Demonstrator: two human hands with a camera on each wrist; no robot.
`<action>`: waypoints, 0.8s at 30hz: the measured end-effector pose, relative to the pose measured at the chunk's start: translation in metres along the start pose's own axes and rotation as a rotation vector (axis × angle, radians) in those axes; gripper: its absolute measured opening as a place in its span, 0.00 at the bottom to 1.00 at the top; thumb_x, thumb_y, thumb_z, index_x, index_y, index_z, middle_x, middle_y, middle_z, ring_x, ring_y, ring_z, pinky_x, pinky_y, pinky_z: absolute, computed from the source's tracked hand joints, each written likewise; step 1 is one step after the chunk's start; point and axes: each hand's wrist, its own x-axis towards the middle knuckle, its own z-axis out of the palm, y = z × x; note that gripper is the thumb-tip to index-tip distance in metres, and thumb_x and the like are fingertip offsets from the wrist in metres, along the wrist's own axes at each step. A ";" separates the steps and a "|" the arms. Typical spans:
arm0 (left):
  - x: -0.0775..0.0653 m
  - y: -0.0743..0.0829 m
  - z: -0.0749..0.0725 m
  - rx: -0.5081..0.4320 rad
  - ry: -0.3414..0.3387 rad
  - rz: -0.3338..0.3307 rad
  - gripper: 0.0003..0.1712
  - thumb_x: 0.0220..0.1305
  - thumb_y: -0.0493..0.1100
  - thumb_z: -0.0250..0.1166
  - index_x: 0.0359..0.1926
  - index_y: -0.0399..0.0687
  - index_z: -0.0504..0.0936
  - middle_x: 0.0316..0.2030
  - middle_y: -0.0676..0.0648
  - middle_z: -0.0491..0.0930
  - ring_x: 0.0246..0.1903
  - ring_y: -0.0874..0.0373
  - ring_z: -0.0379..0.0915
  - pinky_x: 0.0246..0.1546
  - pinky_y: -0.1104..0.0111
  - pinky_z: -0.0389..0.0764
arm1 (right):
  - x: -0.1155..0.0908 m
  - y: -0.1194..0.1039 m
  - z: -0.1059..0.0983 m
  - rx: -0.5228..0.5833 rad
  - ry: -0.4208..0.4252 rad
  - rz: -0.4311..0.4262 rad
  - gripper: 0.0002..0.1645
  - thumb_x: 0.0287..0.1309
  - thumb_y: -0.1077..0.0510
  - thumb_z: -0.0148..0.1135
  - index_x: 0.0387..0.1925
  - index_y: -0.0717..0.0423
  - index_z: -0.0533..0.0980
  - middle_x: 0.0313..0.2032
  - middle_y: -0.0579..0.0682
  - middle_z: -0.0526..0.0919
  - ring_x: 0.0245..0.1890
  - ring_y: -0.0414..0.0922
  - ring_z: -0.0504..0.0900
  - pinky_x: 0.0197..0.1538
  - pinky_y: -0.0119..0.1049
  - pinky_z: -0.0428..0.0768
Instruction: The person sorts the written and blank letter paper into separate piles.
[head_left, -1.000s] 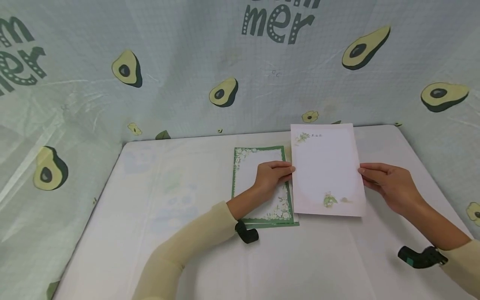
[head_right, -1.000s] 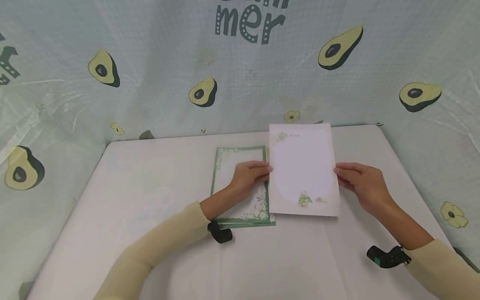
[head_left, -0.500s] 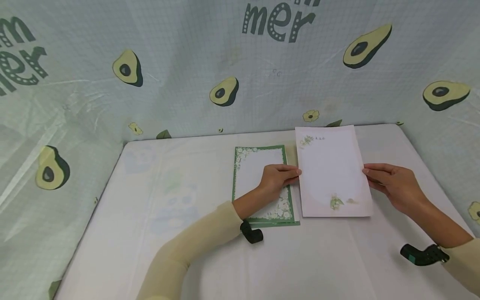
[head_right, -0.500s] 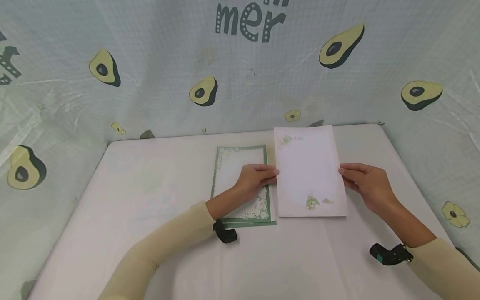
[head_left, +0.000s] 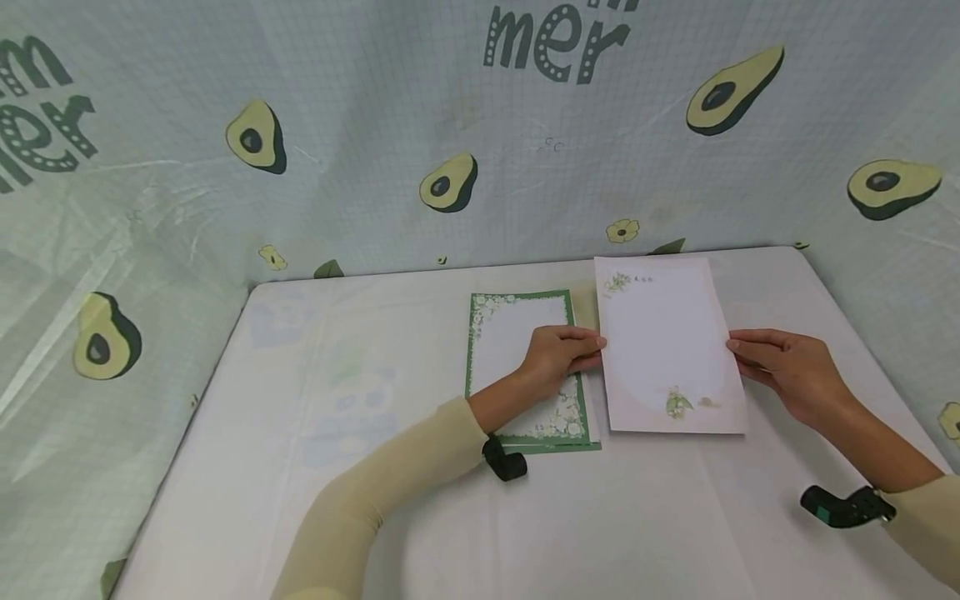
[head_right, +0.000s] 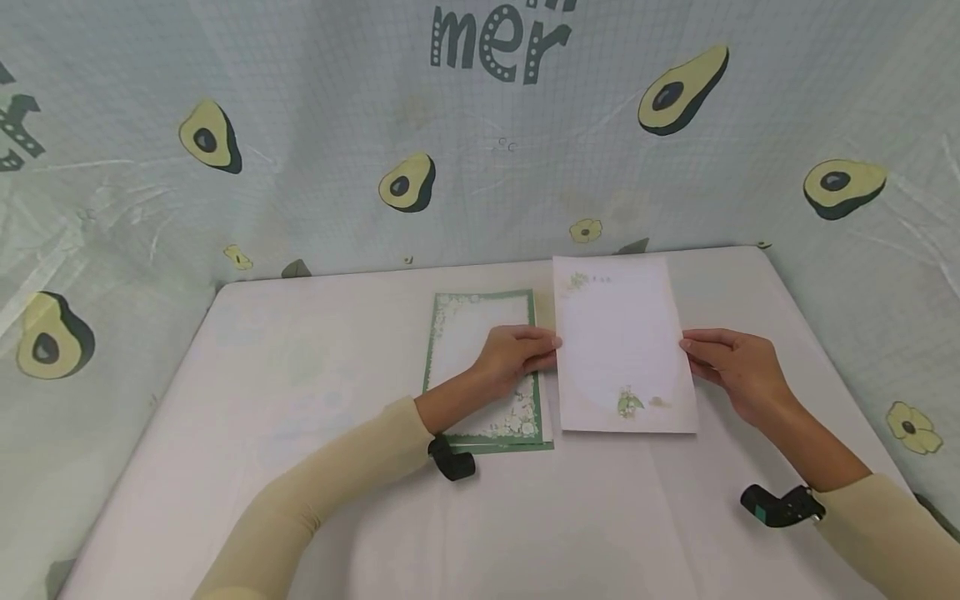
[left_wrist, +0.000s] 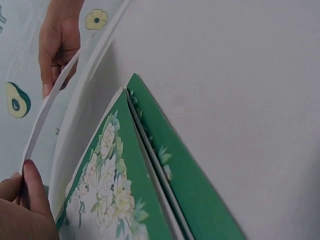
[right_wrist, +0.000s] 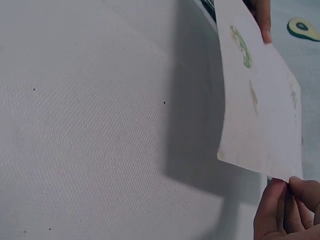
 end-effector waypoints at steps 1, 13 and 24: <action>0.000 0.000 0.000 0.002 -0.003 -0.002 0.09 0.65 0.26 0.67 0.46 0.26 0.85 0.42 0.36 0.87 0.35 0.55 0.87 0.43 0.64 0.89 | 0.000 0.000 0.000 -0.002 -0.001 0.002 0.09 0.67 0.63 0.66 0.38 0.45 0.87 0.38 0.38 0.88 0.37 0.33 0.87 0.41 0.27 0.87; 0.009 0.003 -0.005 0.129 -0.100 0.031 0.08 0.66 0.27 0.66 0.44 0.25 0.83 0.40 0.34 0.87 0.31 0.54 0.87 0.43 0.61 0.90 | 0.004 0.005 -0.002 -0.054 0.020 0.028 0.08 0.68 0.60 0.66 0.38 0.43 0.87 0.38 0.34 0.87 0.37 0.31 0.86 0.40 0.25 0.87; 0.008 0.009 -0.005 0.254 -0.125 0.001 0.07 0.65 0.28 0.67 0.42 0.26 0.86 0.35 0.34 0.88 0.27 0.50 0.88 0.38 0.62 0.90 | 0.011 0.008 -0.004 -0.253 0.029 -0.009 0.07 0.69 0.57 0.65 0.45 0.44 0.85 0.39 0.28 0.85 0.39 0.28 0.85 0.42 0.24 0.86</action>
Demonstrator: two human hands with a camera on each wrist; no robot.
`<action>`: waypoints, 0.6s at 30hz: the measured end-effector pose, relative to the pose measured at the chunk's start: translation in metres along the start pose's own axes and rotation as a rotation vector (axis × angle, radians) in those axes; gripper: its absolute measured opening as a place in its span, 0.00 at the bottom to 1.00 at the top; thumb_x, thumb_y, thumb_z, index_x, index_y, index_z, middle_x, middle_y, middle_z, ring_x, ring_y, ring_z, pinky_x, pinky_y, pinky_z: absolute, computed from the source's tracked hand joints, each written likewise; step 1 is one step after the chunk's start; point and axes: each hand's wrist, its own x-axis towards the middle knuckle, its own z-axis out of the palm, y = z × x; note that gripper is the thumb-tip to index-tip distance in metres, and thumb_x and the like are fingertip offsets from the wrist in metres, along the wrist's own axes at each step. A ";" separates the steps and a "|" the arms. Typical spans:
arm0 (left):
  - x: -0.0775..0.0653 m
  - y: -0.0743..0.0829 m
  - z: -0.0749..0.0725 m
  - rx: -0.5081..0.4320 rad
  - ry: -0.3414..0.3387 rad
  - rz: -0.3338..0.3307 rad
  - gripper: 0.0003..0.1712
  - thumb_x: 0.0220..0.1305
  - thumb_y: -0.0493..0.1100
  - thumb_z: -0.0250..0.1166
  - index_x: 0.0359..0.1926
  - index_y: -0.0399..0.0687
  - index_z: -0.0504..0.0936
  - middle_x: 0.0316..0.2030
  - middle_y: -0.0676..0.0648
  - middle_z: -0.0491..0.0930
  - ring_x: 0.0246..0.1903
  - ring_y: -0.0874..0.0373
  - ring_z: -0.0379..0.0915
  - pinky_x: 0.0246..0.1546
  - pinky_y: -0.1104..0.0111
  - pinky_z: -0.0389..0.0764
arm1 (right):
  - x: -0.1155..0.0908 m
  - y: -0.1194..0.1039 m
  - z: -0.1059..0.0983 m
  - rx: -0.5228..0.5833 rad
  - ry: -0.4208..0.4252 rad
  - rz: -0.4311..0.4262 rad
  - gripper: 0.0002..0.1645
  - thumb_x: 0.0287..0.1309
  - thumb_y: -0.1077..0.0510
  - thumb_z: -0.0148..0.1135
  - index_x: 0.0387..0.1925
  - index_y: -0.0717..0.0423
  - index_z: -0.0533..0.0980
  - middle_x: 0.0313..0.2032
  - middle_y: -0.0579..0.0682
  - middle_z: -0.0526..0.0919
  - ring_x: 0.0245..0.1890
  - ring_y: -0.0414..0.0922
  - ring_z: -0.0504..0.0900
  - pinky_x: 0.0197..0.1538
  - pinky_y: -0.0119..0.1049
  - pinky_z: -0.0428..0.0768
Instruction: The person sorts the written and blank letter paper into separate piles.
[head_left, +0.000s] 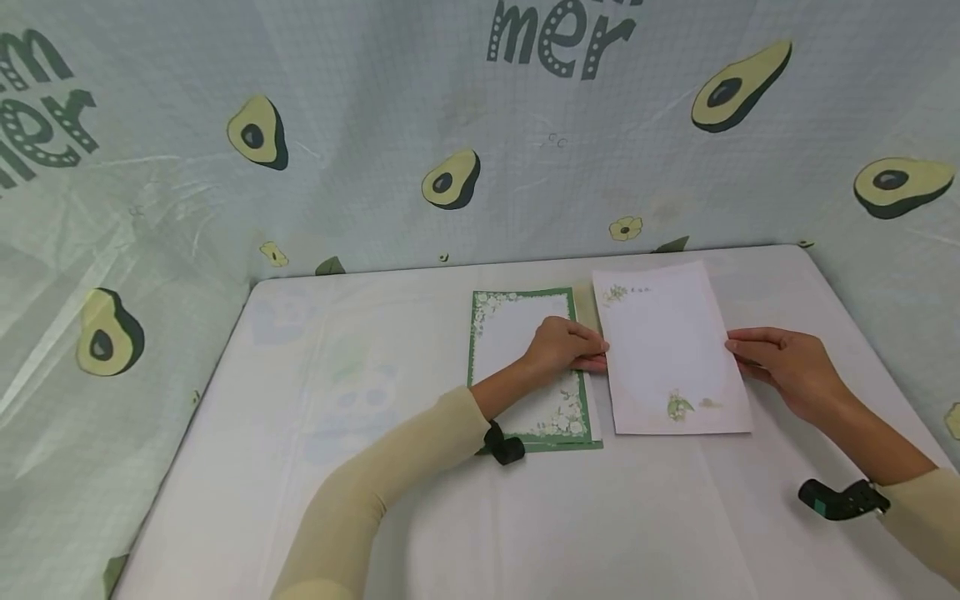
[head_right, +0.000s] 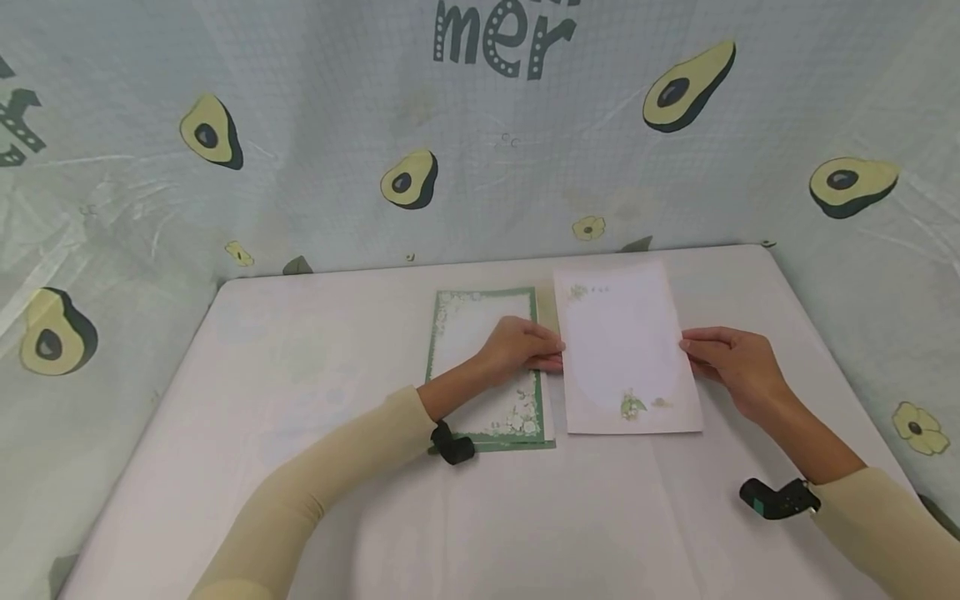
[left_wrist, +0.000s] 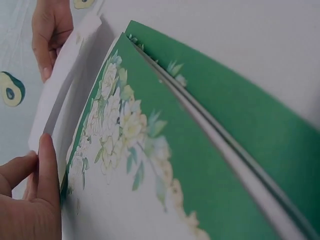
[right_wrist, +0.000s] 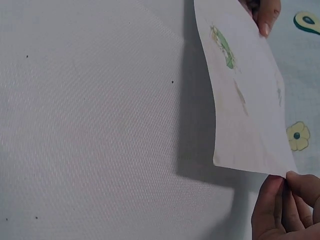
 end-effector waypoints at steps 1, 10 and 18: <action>0.000 0.000 0.000 0.014 -0.002 -0.002 0.06 0.65 0.28 0.67 0.42 0.27 0.86 0.35 0.34 0.88 0.28 0.50 0.88 0.38 0.62 0.90 | 0.001 0.000 0.000 -0.019 0.000 0.003 0.07 0.70 0.56 0.64 0.46 0.45 0.85 0.39 0.27 0.84 0.39 0.28 0.85 0.42 0.24 0.86; 0.004 0.006 0.006 0.195 -0.007 -0.005 0.03 0.64 0.30 0.70 0.37 0.31 0.88 0.28 0.38 0.88 0.28 0.50 0.88 0.34 0.65 0.90 | 0.004 0.006 -0.001 -0.123 -0.002 0.004 0.11 0.72 0.53 0.63 0.51 0.51 0.83 0.38 0.25 0.83 0.39 0.27 0.84 0.42 0.24 0.86; 0.006 0.008 0.005 0.191 -0.029 -0.030 0.04 0.64 0.29 0.69 0.38 0.29 0.87 0.29 0.38 0.87 0.27 0.52 0.88 0.35 0.64 0.90 | 0.005 0.008 -0.001 -0.250 0.009 -0.025 0.31 0.73 0.51 0.61 0.63 0.73 0.70 0.37 0.23 0.81 0.37 0.26 0.83 0.42 0.24 0.86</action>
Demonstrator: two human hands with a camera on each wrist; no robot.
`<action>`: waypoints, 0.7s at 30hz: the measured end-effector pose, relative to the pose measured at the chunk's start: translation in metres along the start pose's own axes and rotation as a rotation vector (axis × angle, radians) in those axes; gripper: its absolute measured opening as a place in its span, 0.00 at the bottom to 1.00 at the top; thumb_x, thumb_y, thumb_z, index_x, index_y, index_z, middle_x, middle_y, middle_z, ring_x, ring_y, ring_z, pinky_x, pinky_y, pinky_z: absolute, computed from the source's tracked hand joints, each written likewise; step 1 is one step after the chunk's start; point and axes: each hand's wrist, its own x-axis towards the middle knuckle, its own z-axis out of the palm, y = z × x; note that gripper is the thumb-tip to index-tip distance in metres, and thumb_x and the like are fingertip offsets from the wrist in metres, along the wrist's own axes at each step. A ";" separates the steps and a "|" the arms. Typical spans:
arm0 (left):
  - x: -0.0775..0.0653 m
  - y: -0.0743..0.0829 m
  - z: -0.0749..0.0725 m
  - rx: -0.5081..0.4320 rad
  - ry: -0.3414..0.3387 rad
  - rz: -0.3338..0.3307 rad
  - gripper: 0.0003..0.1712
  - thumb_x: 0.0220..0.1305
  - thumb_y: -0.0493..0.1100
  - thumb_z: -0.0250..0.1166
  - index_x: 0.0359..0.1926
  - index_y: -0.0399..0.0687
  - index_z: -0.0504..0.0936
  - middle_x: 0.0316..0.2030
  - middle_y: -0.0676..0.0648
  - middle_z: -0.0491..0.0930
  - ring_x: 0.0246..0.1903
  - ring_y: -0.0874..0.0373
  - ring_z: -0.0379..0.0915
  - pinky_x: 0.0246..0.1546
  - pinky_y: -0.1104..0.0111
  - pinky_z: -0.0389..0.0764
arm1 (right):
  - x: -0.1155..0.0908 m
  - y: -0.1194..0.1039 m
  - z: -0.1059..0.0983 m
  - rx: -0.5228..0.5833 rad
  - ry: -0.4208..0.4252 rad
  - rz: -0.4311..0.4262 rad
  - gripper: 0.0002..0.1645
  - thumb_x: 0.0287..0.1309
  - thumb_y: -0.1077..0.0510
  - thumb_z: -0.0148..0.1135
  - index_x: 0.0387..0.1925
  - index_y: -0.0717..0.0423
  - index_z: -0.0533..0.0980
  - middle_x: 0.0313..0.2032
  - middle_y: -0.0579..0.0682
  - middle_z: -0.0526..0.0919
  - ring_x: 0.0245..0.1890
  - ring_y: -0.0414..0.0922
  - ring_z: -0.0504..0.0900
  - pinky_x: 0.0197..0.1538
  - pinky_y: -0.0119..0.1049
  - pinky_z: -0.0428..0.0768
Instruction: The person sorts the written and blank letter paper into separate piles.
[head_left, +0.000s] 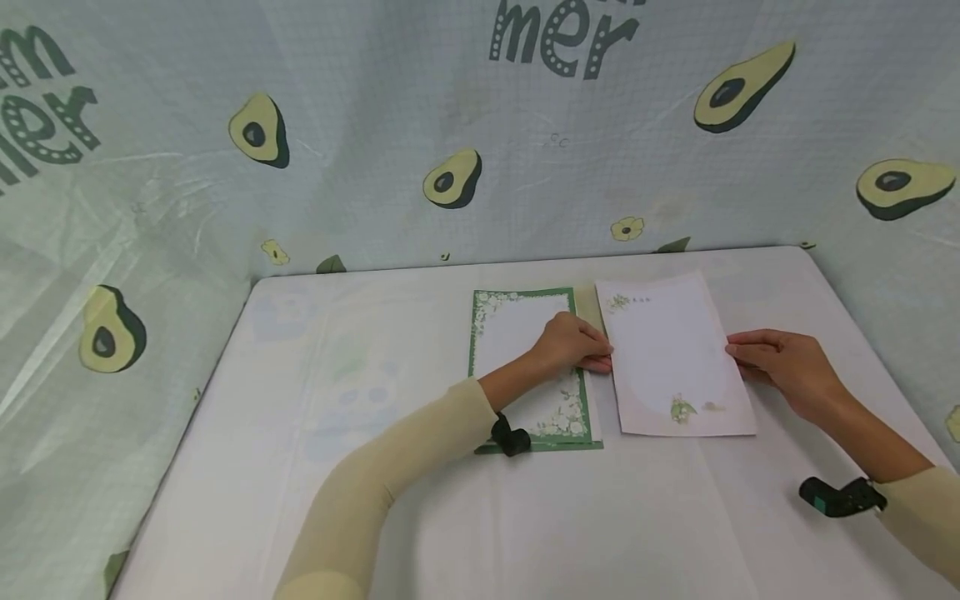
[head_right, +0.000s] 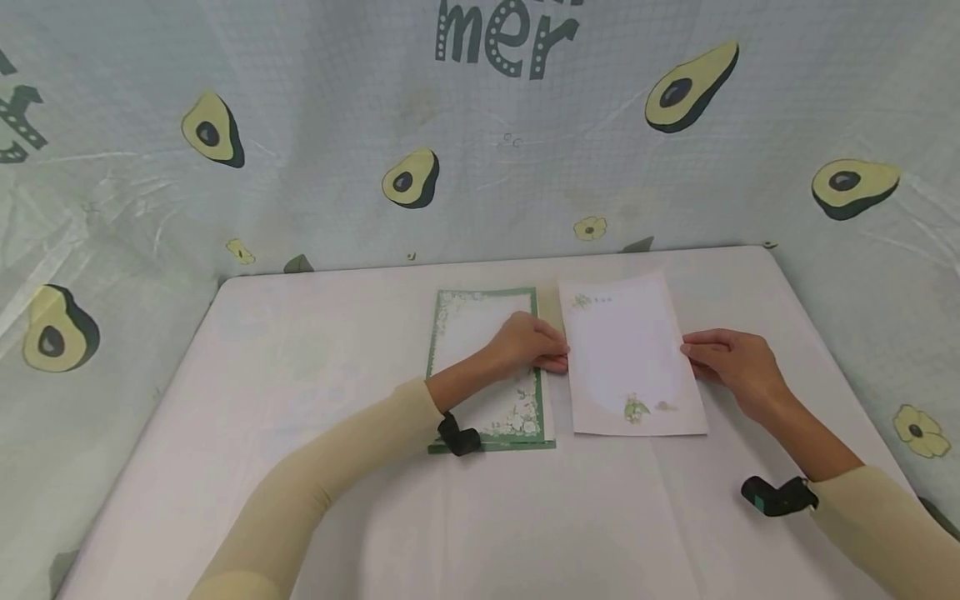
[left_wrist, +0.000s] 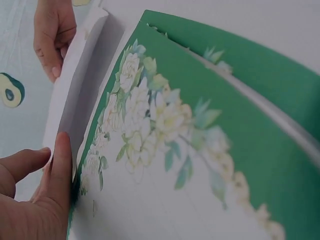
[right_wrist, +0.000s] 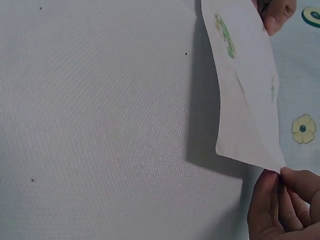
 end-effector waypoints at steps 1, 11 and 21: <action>0.000 -0.001 -0.001 -0.013 -0.003 0.001 0.04 0.65 0.29 0.68 0.38 0.28 0.87 0.29 0.37 0.87 0.28 0.51 0.88 0.35 0.64 0.90 | 0.000 0.000 0.000 -0.011 0.003 0.000 0.32 0.73 0.51 0.61 0.63 0.74 0.69 0.37 0.23 0.80 0.37 0.25 0.83 0.42 0.24 0.86; -0.018 0.005 -0.043 -0.018 0.025 0.055 0.11 0.69 0.32 0.65 0.47 0.26 0.84 0.36 0.37 0.88 0.34 0.50 0.89 0.42 0.61 0.90 | -0.002 0.000 0.000 -0.166 0.034 -0.071 0.29 0.72 0.53 0.62 0.61 0.72 0.72 0.39 0.36 0.85 0.34 0.24 0.82 0.38 0.23 0.86; -0.069 0.004 -0.114 0.092 0.162 0.118 0.14 0.71 0.33 0.64 0.52 0.26 0.81 0.45 0.31 0.85 0.40 0.48 0.87 0.46 0.62 0.89 | -0.022 -0.044 0.031 -0.454 0.059 -0.300 0.19 0.69 0.55 0.66 0.56 0.60 0.79 0.48 0.60 0.87 0.39 0.25 0.80 0.36 0.16 0.76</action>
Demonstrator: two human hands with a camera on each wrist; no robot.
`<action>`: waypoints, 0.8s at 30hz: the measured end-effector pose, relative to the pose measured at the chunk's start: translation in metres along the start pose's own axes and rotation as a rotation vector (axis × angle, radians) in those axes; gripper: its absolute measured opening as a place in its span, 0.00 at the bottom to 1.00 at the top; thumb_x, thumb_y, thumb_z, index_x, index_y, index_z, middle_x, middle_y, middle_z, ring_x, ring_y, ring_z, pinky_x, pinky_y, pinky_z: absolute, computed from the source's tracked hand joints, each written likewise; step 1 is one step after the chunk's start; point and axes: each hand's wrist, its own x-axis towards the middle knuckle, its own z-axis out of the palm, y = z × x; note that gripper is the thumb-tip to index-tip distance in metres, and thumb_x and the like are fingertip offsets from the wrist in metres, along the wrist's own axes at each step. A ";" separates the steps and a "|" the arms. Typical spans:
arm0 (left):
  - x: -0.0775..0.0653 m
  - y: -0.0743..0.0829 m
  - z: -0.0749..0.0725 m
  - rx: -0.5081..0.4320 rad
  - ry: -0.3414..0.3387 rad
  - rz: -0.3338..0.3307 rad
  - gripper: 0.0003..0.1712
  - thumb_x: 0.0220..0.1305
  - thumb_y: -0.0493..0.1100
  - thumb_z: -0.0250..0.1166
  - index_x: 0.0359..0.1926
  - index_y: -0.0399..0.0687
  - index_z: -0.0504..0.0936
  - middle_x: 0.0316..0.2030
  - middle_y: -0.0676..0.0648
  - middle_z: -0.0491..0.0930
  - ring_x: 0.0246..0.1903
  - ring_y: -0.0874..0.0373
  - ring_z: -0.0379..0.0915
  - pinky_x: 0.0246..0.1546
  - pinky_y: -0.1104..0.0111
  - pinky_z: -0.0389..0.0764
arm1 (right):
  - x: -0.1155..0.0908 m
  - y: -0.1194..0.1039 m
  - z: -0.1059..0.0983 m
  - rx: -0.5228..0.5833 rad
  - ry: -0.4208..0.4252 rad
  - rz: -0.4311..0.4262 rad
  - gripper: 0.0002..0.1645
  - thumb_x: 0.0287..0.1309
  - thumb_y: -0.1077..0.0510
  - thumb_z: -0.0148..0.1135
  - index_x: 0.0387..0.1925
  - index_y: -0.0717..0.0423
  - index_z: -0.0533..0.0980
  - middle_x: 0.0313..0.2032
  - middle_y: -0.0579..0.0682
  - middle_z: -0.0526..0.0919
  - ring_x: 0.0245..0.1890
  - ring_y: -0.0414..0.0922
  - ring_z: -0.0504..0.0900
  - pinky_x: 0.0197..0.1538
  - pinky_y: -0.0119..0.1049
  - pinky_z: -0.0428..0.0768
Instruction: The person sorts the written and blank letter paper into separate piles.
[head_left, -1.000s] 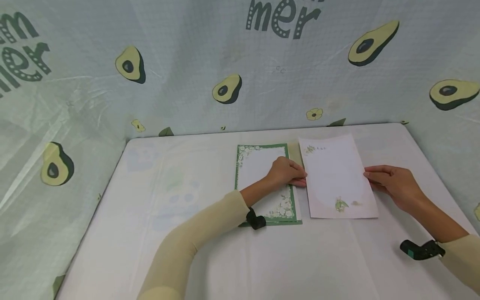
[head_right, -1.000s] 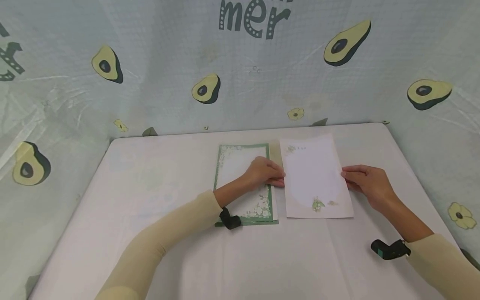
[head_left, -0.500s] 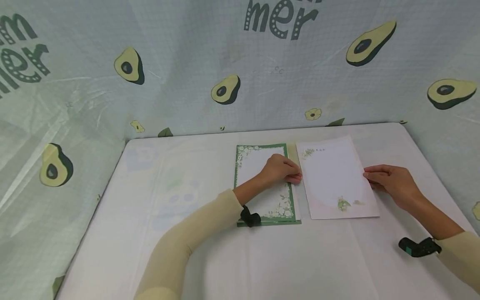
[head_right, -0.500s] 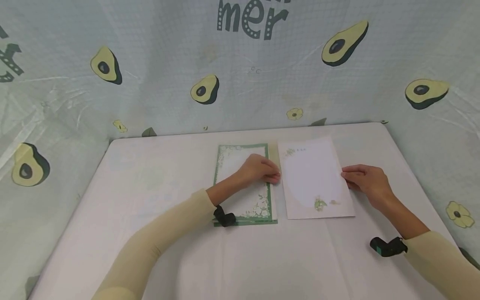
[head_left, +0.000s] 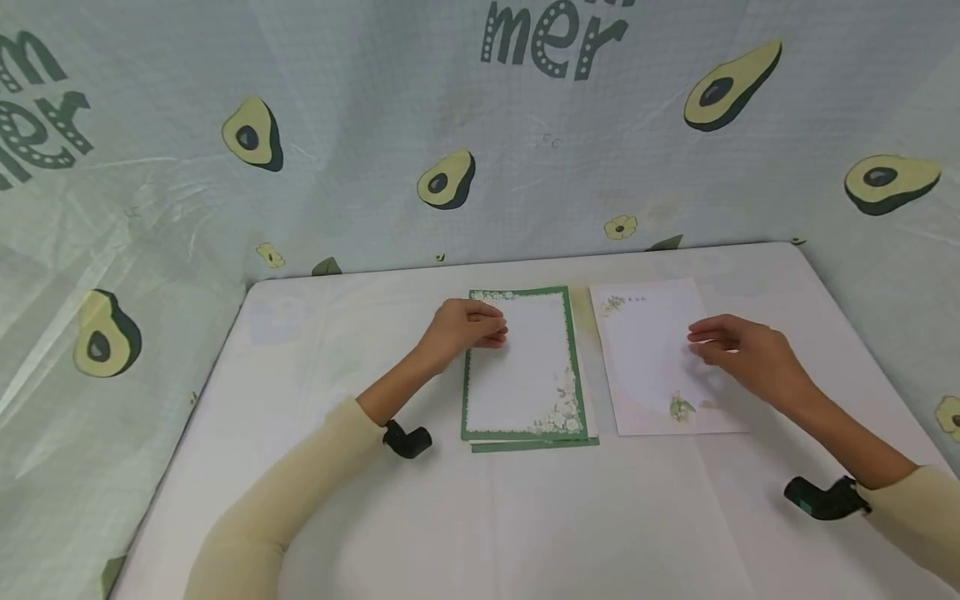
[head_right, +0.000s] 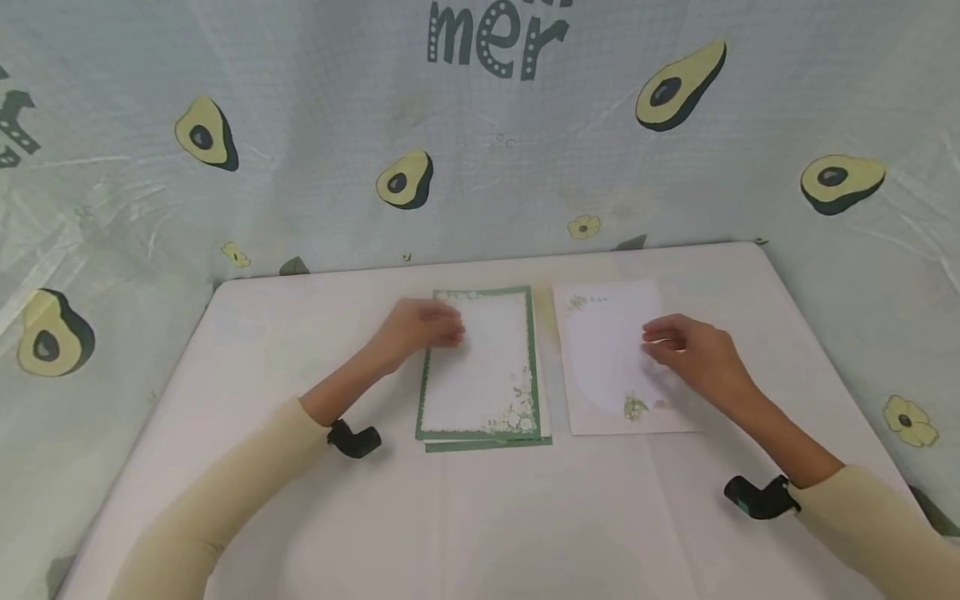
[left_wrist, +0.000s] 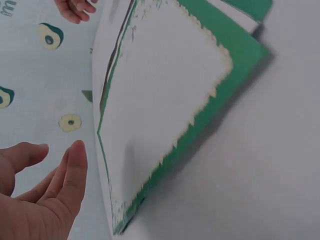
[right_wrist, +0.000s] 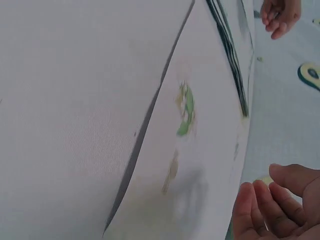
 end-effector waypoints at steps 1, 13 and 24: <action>-0.005 0.000 -0.006 0.028 0.009 0.008 0.14 0.71 0.33 0.64 0.53 0.26 0.81 0.46 0.31 0.85 0.42 0.46 0.86 0.46 0.61 0.89 | 0.001 -0.006 0.004 -0.001 -0.025 -0.008 0.18 0.69 0.55 0.66 0.55 0.59 0.80 0.48 0.58 0.87 0.41 0.30 0.82 0.37 0.16 0.77; -0.040 -0.010 -0.046 0.266 0.049 -0.003 0.18 0.72 0.36 0.63 0.58 0.28 0.78 0.49 0.34 0.83 0.47 0.43 0.84 0.48 0.60 0.88 | 0.025 -0.043 0.051 0.258 -0.267 -0.005 0.25 0.68 0.55 0.67 0.60 0.62 0.75 0.48 0.57 0.88 0.45 0.49 0.89 0.48 0.36 0.88; -0.044 -0.019 -0.053 0.256 0.025 -0.133 0.15 0.73 0.37 0.63 0.55 0.31 0.79 0.47 0.35 0.84 0.44 0.47 0.86 0.50 0.61 0.87 | 0.043 -0.057 0.071 0.325 -0.386 0.026 0.22 0.67 0.55 0.68 0.57 0.63 0.79 0.46 0.55 0.88 0.43 0.47 0.88 0.46 0.35 0.89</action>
